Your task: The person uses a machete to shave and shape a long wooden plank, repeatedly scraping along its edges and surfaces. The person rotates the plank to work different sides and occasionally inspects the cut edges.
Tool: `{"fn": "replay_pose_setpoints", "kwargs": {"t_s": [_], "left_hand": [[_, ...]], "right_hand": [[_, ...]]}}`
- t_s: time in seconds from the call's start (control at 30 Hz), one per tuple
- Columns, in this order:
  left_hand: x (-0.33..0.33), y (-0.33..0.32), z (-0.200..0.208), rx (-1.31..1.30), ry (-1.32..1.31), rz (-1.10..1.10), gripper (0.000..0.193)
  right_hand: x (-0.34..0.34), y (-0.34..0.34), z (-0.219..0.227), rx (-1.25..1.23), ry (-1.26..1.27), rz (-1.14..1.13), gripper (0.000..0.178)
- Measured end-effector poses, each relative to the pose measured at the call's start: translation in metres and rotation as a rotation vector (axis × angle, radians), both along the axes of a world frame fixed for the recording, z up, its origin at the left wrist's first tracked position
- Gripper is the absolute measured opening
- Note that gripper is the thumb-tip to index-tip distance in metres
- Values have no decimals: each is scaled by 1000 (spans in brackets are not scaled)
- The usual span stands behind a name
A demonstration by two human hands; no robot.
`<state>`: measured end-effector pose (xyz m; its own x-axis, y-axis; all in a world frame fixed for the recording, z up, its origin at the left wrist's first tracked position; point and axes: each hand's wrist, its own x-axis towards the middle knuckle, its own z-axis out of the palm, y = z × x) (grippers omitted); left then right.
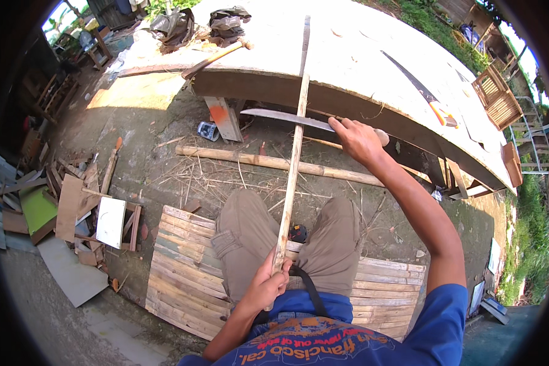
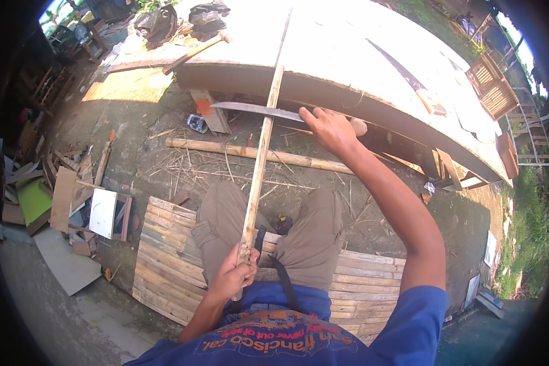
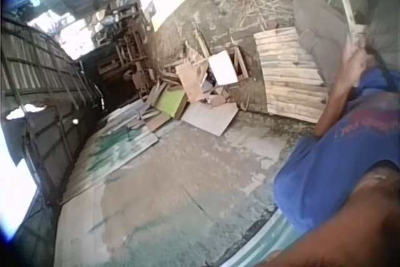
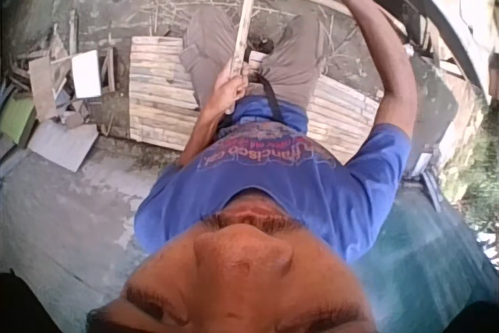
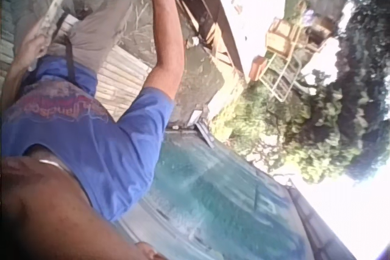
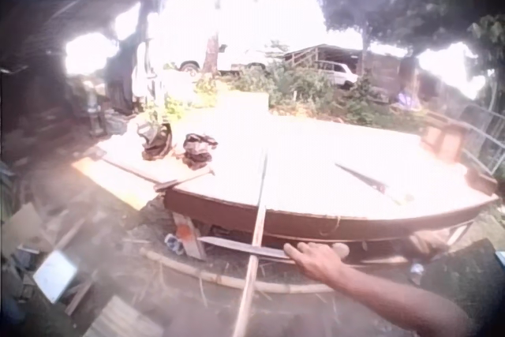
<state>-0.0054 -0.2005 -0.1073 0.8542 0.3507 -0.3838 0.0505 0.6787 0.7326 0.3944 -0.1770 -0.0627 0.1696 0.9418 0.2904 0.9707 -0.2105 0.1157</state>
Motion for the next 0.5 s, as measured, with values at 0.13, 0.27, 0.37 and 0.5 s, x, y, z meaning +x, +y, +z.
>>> {"fn": "replay_pose_setpoints", "kwargs": {"t_s": [0.13,0.27,0.37,0.5], "left_hand": [[-4,2,1,-10,-4,-41,80],[-5,5,-4,-4,-7,-32,78],[-6,3,3,9,-8,-29,76],[-4,14,0,30,-4,-13,69]], "right_hand": [[19,14,3,36,32,-204,29],[25,24,-10,123,17,-109,24],[29,29,-13,128,57,-197,26],[23,35,-10,127,55,-258,23]]}}
